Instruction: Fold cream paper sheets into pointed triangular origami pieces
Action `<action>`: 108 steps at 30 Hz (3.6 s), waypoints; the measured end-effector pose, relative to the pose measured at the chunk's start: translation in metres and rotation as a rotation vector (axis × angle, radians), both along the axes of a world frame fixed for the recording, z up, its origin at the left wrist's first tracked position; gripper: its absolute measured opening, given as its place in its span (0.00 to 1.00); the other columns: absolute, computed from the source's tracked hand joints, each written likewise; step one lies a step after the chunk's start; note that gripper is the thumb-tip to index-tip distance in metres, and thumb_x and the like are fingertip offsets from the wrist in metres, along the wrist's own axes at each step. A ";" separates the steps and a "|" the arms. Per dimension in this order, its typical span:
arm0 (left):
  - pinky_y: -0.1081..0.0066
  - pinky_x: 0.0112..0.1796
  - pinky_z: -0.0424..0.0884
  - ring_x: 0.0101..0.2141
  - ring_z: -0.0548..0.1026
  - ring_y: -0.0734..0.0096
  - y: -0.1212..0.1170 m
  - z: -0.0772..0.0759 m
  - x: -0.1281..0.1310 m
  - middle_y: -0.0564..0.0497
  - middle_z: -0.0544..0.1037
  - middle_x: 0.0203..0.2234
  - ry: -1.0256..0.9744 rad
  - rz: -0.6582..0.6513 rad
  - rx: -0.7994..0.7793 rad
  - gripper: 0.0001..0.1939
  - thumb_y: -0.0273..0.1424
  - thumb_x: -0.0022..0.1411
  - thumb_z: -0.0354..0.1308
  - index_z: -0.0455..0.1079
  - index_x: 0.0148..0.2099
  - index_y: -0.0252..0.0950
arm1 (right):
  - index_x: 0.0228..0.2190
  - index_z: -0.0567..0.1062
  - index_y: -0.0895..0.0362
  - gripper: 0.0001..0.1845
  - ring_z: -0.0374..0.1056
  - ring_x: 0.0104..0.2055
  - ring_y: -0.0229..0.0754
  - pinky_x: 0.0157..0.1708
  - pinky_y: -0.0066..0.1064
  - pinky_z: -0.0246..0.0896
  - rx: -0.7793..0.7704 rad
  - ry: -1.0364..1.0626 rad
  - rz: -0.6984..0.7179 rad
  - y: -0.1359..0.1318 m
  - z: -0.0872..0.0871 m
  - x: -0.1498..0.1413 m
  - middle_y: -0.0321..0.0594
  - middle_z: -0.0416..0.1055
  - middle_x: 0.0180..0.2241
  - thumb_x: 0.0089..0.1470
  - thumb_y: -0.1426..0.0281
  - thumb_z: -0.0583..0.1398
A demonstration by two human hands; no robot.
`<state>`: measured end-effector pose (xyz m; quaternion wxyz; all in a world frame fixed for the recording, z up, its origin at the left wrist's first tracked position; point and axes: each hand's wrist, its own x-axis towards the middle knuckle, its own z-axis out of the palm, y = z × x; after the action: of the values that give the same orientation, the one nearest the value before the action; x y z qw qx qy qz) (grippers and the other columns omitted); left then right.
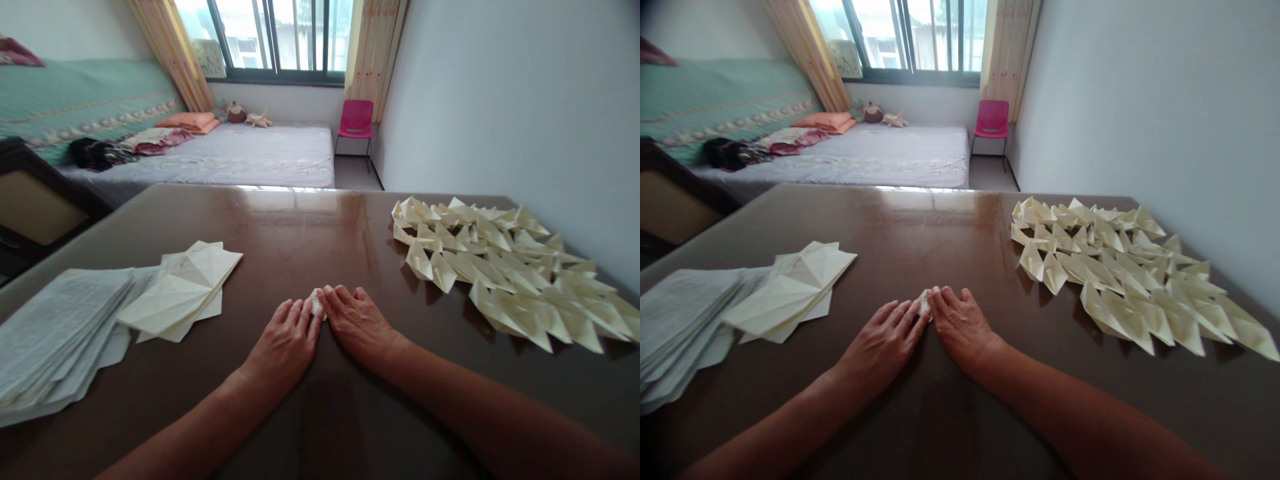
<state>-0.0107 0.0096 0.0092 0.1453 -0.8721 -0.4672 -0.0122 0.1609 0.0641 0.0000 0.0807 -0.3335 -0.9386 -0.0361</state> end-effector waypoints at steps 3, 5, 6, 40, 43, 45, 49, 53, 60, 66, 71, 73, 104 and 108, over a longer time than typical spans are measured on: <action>0.53 0.53 0.64 0.53 0.70 0.50 0.001 -0.002 0.004 0.32 0.70 0.54 0.055 -0.037 0.027 0.22 0.21 0.63 0.44 0.66 0.57 0.23 | 0.56 0.61 0.62 0.24 0.59 0.52 0.53 0.44 0.48 0.60 0.010 -0.008 -0.010 -0.002 0.000 -0.003 0.54 0.63 0.55 0.58 0.80 0.50; 0.55 0.54 0.63 0.54 0.69 0.51 0.003 -0.002 0.007 0.32 0.70 0.54 0.071 -0.070 0.033 0.22 0.21 0.62 0.45 0.67 0.56 0.22 | 0.56 0.62 0.62 0.24 0.58 0.52 0.53 0.44 0.49 0.59 0.016 -0.016 -0.015 -0.004 0.000 -0.005 0.54 0.63 0.55 0.58 0.81 0.50; 0.56 0.54 0.63 0.54 0.69 0.51 0.004 -0.002 0.008 0.32 0.70 0.54 0.075 -0.082 0.033 0.22 0.21 0.62 0.45 0.67 0.55 0.21 | 0.56 0.62 0.63 0.24 0.58 0.52 0.53 0.44 0.49 0.59 0.020 -0.021 -0.015 -0.004 0.001 -0.006 0.55 0.63 0.56 0.58 0.81 0.50; 0.75 0.33 0.66 0.31 0.72 0.73 0.035 -0.009 -0.020 0.52 0.74 0.28 -0.880 0.108 -0.330 0.13 0.34 0.66 0.49 0.72 0.34 0.37 | 0.31 0.74 0.55 0.13 0.65 0.36 0.38 0.37 0.28 0.57 -0.364 0.499 0.001 0.026 0.007 0.008 0.38 0.73 0.30 0.61 0.62 0.54; 0.74 0.33 0.66 0.31 0.70 0.72 0.035 -0.011 -0.017 0.52 0.72 0.26 -0.802 0.088 -0.288 0.16 0.35 0.68 0.46 0.69 0.31 0.37 | 0.27 0.70 0.55 0.18 0.63 0.33 0.38 0.35 0.27 0.54 -0.265 0.382 0.013 0.025 0.009 0.008 0.37 0.70 0.26 0.64 0.61 0.50; 0.73 0.33 0.65 0.30 0.69 0.72 0.036 -0.011 -0.015 0.52 0.70 0.25 -0.755 0.094 -0.263 0.18 0.36 0.68 0.46 0.67 0.28 0.36 | 0.25 0.68 0.55 0.19 0.62 0.33 0.37 0.34 0.27 0.53 -0.243 0.349 0.007 0.026 0.009 0.008 0.37 0.69 0.26 0.64 0.61 0.49; 0.71 0.36 0.66 0.32 0.69 0.71 0.040 -0.011 -0.011 0.52 0.72 0.28 -0.771 0.161 -0.227 0.14 0.35 0.67 0.47 0.69 0.33 0.37 | 0.25 0.68 0.55 0.19 0.61 0.33 0.37 0.33 0.27 0.52 -0.254 0.305 -0.051 0.031 0.005 0.008 0.35 0.68 0.25 0.64 0.62 0.49; 0.73 0.36 0.67 0.33 0.71 0.73 0.043 -0.012 -0.012 0.53 0.74 0.31 -0.956 0.190 -0.263 0.09 0.35 0.65 0.51 0.71 0.42 0.39 | 0.28 0.71 0.55 0.15 0.63 0.36 0.37 0.35 0.27 0.54 -0.305 0.359 -0.087 0.034 0.001 0.009 0.36 0.69 0.30 0.63 0.62 0.52; 0.77 0.28 0.63 0.26 0.68 0.78 0.039 -0.010 -0.008 0.55 0.71 0.27 -1.031 0.237 -0.278 0.07 0.34 0.62 0.55 0.69 0.36 0.36 | 0.35 0.74 0.54 0.08 0.65 0.34 0.36 0.35 0.25 0.57 -0.380 0.588 -0.023 0.024 0.007 0.004 0.36 0.72 0.34 0.60 0.66 0.56; 0.78 0.28 0.61 0.27 0.65 0.78 0.035 -0.004 -0.005 0.56 0.67 0.25 -1.035 0.213 -0.237 0.04 0.29 0.60 0.55 0.65 0.32 0.36 | 0.34 0.76 0.53 0.07 0.66 0.31 0.34 0.32 0.24 0.56 -0.411 0.637 -0.022 0.020 0.013 0.004 0.36 0.72 0.33 0.58 0.68 0.57; 0.78 0.30 0.61 0.29 0.66 0.78 0.037 0.000 -0.010 0.55 0.68 0.28 -1.102 0.139 -0.321 0.06 0.32 0.63 0.53 0.67 0.34 0.36 | 0.33 0.77 0.54 0.09 0.67 0.33 0.35 0.34 0.25 0.56 -0.435 0.678 -0.006 0.026 0.013 0.008 0.37 0.72 0.33 0.59 0.66 0.56; 0.78 0.31 0.62 0.30 0.66 0.77 0.037 0.000 -0.011 0.55 0.68 0.28 -1.130 0.127 -0.351 0.07 0.33 0.64 0.53 0.67 0.35 0.36 | 0.32 0.77 0.54 0.10 0.66 0.33 0.36 0.34 0.25 0.56 -0.447 0.690 0.005 0.028 0.012 0.009 0.37 0.72 0.34 0.59 0.66 0.56; 0.71 0.37 0.73 0.37 0.75 0.70 0.049 -0.002 -0.020 0.48 0.73 0.48 -1.807 0.204 -0.699 0.31 0.34 0.45 0.70 0.63 0.50 0.40 | 0.33 0.68 0.54 0.13 0.72 0.35 0.42 0.36 0.34 0.69 -0.875 1.237 -0.188 0.037 0.005 0.006 0.41 0.76 0.36 0.56 0.57 0.58; 0.73 0.31 0.72 0.31 0.76 0.70 0.047 0.001 -0.019 0.48 0.78 0.40 -1.671 0.301 -0.684 0.26 0.36 0.46 0.69 0.68 0.46 0.36 | 0.34 0.67 0.54 0.11 0.72 0.37 0.41 0.40 0.35 0.69 -0.872 1.194 -0.099 0.032 0.006 0.004 0.41 0.77 0.38 0.58 0.59 0.56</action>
<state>-0.0298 0.0568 0.0100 -0.5061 -0.5050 -0.5073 -0.4811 0.1645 0.0962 0.0063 0.4361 -0.3401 -0.6479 0.5238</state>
